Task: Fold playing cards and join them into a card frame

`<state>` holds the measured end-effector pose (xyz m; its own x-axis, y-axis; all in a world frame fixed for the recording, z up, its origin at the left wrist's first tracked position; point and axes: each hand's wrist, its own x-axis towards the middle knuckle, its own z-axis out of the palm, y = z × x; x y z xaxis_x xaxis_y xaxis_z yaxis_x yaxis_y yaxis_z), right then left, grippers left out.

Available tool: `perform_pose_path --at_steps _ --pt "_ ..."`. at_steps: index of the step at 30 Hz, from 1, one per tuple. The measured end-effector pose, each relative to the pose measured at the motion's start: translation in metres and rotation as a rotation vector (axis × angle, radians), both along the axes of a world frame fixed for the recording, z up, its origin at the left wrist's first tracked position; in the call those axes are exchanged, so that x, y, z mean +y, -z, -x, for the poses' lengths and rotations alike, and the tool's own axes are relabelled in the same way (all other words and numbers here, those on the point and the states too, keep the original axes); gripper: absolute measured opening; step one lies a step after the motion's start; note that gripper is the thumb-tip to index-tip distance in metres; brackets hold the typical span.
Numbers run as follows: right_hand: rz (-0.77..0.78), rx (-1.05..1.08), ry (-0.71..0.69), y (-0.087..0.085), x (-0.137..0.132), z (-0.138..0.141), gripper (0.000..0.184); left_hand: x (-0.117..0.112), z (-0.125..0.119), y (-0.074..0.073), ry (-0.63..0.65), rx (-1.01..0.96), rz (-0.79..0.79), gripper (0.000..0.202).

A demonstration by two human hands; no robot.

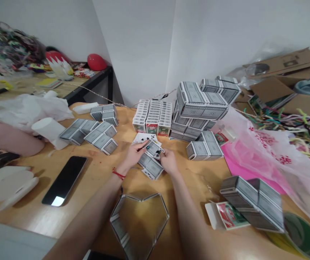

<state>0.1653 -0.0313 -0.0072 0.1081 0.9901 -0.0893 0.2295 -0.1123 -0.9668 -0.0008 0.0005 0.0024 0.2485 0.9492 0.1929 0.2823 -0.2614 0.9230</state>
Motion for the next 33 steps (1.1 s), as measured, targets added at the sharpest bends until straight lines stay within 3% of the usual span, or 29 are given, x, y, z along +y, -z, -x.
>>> perform_pose_path --at_steps 9,17,20,24,28,33 --pt "-0.018 0.002 0.007 -0.003 -0.001 0.000 0.022 -0.001 -0.001 0.000 -0.008 -0.060 0.021 0.038" --pt "-0.091 0.196 0.082 -0.006 -0.004 -0.001 0.029 -0.002 -0.003 -0.003 0.073 -0.236 0.006 0.047" --pt "-0.132 0.294 0.097 -0.012 -0.007 -0.002 0.033 -0.002 -0.002 -0.001 0.028 -0.218 -0.033 0.036" --pt "-0.145 0.371 0.056 -0.018 -0.012 -0.004 0.031 -0.006 0.000 -0.007 -0.108 -0.124 -0.226 0.021" --pt "-0.121 0.497 -0.021 -0.021 -0.016 -0.007 0.030 -0.019 0.003 -0.025 -0.147 -0.032 -0.537 0.017" --pt "-0.049 0.746 -0.131 -0.025 -0.020 -0.013 0.047 -0.038 0.004 -0.035 -0.225 0.167 -0.839 0.024"
